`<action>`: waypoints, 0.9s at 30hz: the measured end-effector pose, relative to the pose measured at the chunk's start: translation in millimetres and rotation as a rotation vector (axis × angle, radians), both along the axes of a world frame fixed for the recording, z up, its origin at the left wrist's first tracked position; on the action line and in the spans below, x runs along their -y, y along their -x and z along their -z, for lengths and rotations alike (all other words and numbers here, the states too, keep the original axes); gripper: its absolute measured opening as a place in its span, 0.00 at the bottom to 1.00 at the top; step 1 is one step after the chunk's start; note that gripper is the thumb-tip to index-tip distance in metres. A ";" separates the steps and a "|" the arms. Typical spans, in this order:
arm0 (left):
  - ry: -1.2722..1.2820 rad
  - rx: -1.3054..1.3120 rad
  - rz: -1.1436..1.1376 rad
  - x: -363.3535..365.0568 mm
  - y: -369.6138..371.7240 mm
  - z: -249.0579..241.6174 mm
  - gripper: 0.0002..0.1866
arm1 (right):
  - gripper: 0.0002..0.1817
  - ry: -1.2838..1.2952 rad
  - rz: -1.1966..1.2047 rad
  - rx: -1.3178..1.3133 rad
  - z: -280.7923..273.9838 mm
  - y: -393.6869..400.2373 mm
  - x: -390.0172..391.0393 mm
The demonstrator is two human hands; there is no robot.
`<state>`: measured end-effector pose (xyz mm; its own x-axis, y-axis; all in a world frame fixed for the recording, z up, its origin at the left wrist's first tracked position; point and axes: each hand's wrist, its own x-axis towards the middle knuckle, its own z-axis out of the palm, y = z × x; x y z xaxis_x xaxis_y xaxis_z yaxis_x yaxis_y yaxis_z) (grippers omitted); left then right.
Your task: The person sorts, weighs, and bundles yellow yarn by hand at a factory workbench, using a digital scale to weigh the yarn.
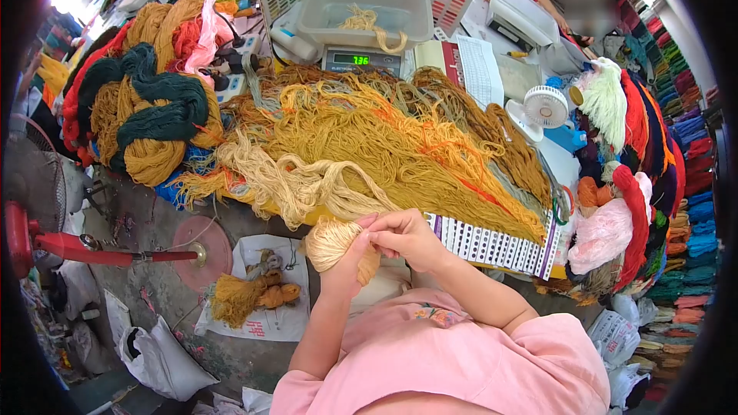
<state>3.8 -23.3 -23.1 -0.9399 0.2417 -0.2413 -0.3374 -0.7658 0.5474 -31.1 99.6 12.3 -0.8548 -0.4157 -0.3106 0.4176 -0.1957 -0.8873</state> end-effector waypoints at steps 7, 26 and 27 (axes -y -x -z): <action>-0.063 0.058 -0.056 4.8 0.9 -7.1 0.11 | 0.05 0.225 0.056 0.118 2.6 -1.7 -1.2; -0.079 0.081 -0.094 5.9 6.9 -15.7 0.15 | 0.04 0.006 0.009 0.065 -11.8 5.1 6.0; -0.136 0.083 -0.069 8.2 8.2 -14.8 0.14 | 0.04 0.019 0.009 0.139 -17.2 6.2 5.7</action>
